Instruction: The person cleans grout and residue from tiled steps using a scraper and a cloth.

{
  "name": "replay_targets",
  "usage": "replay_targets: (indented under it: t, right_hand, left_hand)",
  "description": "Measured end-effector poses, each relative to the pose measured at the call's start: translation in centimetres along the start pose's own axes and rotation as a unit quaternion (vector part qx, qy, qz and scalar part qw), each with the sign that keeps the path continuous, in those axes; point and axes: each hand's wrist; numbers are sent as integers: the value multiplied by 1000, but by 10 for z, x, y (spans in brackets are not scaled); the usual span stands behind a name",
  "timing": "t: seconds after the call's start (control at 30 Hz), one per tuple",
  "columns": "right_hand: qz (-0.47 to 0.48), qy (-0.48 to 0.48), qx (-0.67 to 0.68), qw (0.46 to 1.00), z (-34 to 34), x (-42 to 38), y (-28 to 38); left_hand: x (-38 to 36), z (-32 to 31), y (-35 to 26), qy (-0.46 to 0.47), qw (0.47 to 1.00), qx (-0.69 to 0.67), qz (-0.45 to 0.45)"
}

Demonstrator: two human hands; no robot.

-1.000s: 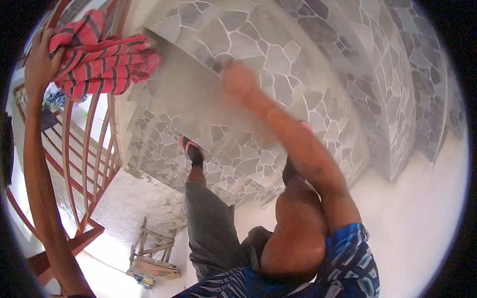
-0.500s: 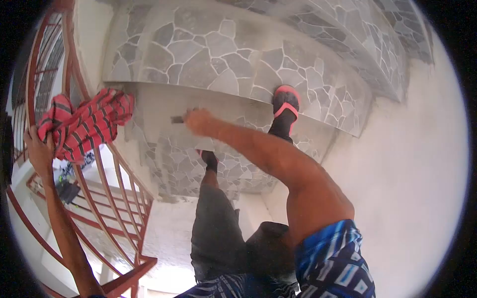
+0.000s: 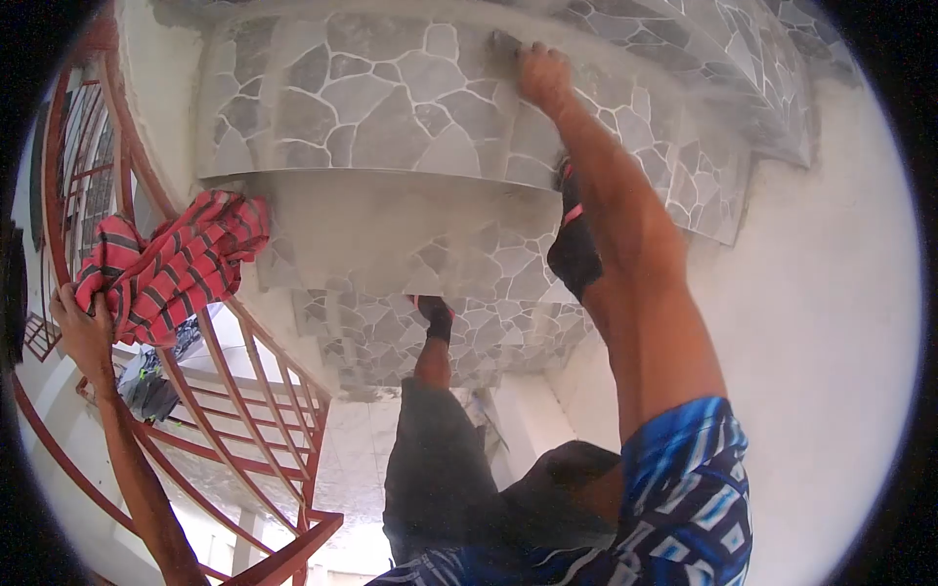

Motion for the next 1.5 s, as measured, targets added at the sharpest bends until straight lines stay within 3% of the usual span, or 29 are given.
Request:
replay_targets:
  t: [0.03, 0.1, 0.13, 0.2, 0.23, 0.3, 0.4, 0.57, 0.67, 0.77, 0.87, 0.97, 1.07, 1.1, 1.2, 1.23, 1.33, 1.37, 1.5]
  right_hand:
    - [-38, 23, 7, 999, -5, -21, 22]
    - [39, -70, -2, 997, -29, -73, 58]
    - [25, 34, 38, 998, -15, -111, 88]
    - [68, 51, 63, 994, -23, -179, 138]
    - [103, 4, 42, 994, -35, -205, 154]
    - [32, 250, 240, 937, -22, -231, 179]
    - [-10, 160, 320, 934, -2, -242, 192]
    - [-114, -8, 282, 953, 14, -184, 169]
    - [-106, 5, 163, 981, 21, -145, 175]
    - [8, 60, -4, 998, 20, -126, 196]
    - [-134, 95, 111, 980, 14, -87, 138]
    - [-97, 27, 83, 991, 9, -85, 139]
    - [-18, 19, 13, 1000, 13, -102, 171]
    - [-35, 21, 9, 999, 9, -90, 157]
    - [-146, 118, 225, 956, 29, -60, 112]
    - [-163, 96, 175, 966, 22, -58, 125]
    - [-24, 98, -8, 995, 25, -93, 170]
    - [-43, 49, -49, 997, 22, -93, 168]
    - [-114, 66, 87, 987, 15, -56, 95]
  left_hand:
    - [0, 1, -2, 1, 1000, -5, 2]
    - [1, -3, 0, -8, 1000, 5, 0]
    - [1, -3, -1, -9, 1000, 2, 0]
    - [1, -1, -5, -8, 1000, -4, -1]
    - [1, 0, -5, -17, 1000, -2, -8]
    - [1, 3, -10, -2, 1000, -8, 8]
    - [2, 7, -12, -3, 1000, -13, 9]
    - [0, 8, -13, -11, 1000, -10, 6]
    - [1, 6, -12, 2, 1000, -2, 11]
    - [0, 13, -14, 15, 1000, -6, -1]
    - [1, 5, -4, -4, 1000, -3, -18]
    - [-2, 14, -14, 17, 1000, -3, -10]
    - [2, 17, -14, 15, 1000, -14, -12]
    - [1, 18, -18, 23, 1000, -17, -3]
    - [2, 17, -10, 12, 1000, 1, -18]
    - [0, 14, -11, 7, 1000, 5, -15]
    - [3, 17, -13, 16, 1000, -16, 0]
    - [2, 14, -11, 16, 1000, -18, -6]
    - [1, 16, -13, 29, 999, -23, -6]
Point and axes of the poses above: each hand's wrist, its own x-axis towards the middle knuckle, its own z-axis out of the back of the hand, y = z × x, and after that the axes turned 10 degrees about y, right-handed
